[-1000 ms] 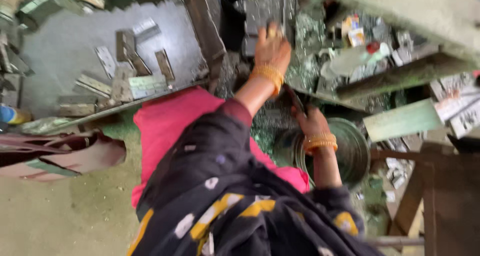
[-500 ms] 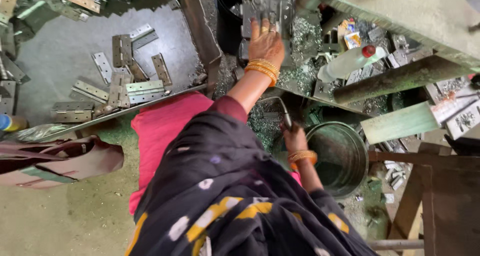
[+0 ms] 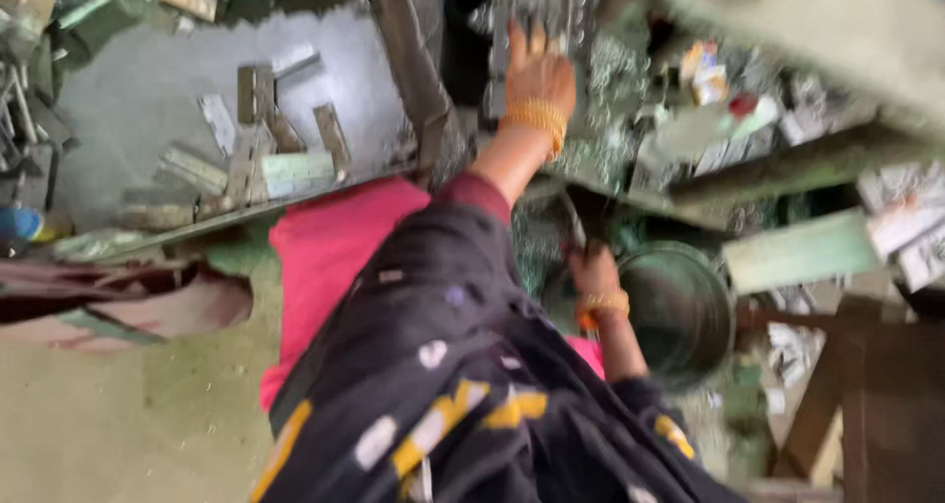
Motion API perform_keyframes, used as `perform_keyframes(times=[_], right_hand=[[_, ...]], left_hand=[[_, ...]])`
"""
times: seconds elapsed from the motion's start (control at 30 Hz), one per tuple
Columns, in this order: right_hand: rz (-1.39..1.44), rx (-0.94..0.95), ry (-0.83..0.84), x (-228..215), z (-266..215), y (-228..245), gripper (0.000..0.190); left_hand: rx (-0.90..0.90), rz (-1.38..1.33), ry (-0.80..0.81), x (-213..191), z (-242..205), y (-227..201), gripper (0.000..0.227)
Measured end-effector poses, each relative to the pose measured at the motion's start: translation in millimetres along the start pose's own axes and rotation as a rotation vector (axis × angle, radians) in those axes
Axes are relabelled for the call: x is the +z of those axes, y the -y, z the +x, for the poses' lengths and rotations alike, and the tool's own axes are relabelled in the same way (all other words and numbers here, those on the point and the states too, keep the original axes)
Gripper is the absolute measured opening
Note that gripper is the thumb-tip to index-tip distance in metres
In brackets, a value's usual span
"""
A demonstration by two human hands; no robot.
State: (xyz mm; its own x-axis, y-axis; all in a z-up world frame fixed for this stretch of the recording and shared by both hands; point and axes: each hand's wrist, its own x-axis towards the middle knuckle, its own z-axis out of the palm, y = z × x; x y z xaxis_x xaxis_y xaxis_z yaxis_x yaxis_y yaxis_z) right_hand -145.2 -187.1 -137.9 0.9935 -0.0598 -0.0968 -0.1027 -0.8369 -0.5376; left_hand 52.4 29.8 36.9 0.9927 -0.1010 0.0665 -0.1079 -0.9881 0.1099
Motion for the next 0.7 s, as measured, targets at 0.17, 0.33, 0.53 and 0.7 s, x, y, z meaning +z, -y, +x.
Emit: perform_keyframes(times=[0.17,0.33,0.53,0.7], right_hand=[[0.168,0.096,0.16,-57,14,7,0.044],[0.096,0.062,0.208,-76,9,47,0.05],[0.059,0.082,0.164,-83,13,48,0.051],[0.044,0.007,0.157,-78,10,47,0.048]], left_hand=[[0.139,0.018,-0.189,14,-63,-5,0.036],[0.559,-0.134,-0.355,31,-122,16,0.032],[0.307,0.027,-0.388,-11,-46,-61,0.024],[0.032,-0.098,-0.05,-3,-55,-57,0.015]])
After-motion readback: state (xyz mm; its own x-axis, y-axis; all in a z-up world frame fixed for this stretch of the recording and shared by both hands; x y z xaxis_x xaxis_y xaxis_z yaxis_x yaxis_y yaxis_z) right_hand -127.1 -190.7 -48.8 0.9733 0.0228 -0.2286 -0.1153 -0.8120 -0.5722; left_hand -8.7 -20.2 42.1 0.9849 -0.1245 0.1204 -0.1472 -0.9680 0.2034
